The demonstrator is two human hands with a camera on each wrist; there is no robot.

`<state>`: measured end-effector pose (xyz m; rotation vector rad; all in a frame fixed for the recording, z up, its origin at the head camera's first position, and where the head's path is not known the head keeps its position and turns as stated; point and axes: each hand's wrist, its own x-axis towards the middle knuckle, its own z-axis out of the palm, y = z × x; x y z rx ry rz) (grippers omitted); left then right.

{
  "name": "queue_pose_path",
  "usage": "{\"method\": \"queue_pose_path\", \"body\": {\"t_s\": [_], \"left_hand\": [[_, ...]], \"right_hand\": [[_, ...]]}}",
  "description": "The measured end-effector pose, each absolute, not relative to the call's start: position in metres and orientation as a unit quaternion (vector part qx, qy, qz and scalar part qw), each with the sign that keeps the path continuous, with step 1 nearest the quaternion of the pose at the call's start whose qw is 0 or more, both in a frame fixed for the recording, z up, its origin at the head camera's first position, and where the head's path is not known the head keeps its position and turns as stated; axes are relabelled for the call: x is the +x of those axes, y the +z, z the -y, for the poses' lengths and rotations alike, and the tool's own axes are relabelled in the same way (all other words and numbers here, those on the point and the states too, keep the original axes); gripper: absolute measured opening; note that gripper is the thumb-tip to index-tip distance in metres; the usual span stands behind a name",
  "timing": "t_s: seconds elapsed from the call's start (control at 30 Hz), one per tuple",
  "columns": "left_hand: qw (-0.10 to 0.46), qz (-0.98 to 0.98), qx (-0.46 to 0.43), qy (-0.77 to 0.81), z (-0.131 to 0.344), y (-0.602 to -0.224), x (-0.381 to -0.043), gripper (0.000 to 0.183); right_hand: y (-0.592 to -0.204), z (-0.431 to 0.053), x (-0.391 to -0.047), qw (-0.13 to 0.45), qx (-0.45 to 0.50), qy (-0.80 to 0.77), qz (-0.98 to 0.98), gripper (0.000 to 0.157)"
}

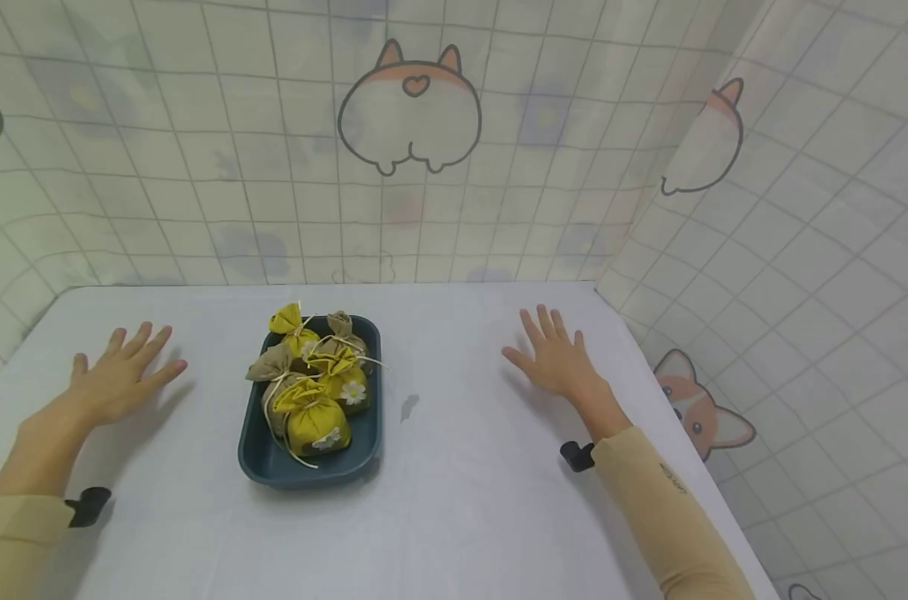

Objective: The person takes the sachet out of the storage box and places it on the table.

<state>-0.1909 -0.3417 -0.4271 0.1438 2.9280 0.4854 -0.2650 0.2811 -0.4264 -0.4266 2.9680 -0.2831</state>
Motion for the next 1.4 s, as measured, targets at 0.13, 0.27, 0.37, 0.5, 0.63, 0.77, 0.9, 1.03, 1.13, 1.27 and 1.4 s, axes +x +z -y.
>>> {"method": "queue_pose_path", "body": {"t_s": [0.13,0.27,0.37,0.5,0.63,0.77,0.9,1.03,1.13,1.27,1.4], "left_hand": [[0.071,-0.983,0.053,0.160,0.335,-0.425,-0.192,0.086],[0.057,-0.984,0.055,0.161,0.328,-0.423,-0.193,0.085],[0.054,-0.984,0.056,0.161,0.323,-0.422,-0.193,0.085],[0.054,-0.984,0.058,0.162,0.315,-0.421,-0.193,0.083],[0.048,-0.981,0.067,0.177,0.307,-0.418,-0.191,0.081],[0.047,-0.974,0.074,0.210,0.301,-0.415,-0.190,0.078],[0.042,-0.964,0.080,0.250,0.298,-0.415,-0.191,0.076],[0.047,-0.956,0.078,0.279,0.293,-0.415,-0.190,0.075],[0.056,-0.951,0.075,0.294,0.289,-0.416,-0.189,0.074],[0.053,-0.943,0.082,0.317,0.282,-0.415,-0.186,0.071],[0.059,-0.930,0.088,0.351,0.276,-0.412,-0.182,0.071]], "right_hand": [[-0.425,-0.276,-0.266,0.054,-0.155,-0.105,-0.981,0.088],[-0.421,-0.269,-0.265,0.045,-0.169,-0.123,-0.977,0.087],[-0.418,-0.262,-0.264,0.033,-0.176,-0.130,-0.975,0.085],[-0.416,-0.253,-0.261,0.010,-0.185,-0.142,-0.972,0.082],[-0.413,-0.242,-0.255,-0.007,-0.199,-0.159,-0.967,0.078],[-0.408,-0.230,-0.248,-0.030,-0.221,-0.164,-0.961,0.071],[-0.407,-0.221,-0.243,-0.076,-0.254,-0.167,-0.950,0.064],[-0.407,-0.211,-0.238,-0.120,-0.292,-0.173,-0.933,0.055],[-0.404,-0.203,-0.233,-0.138,-0.315,-0.177,-0.922,0.051],[-0.399,-0.193,-0.228,-0.146,-0.336,-0.186,-0.912,0.047],[-0.396,-0.183,-0.222,-0.139,-0.352,-0.195,-0.905,0.046]]}}
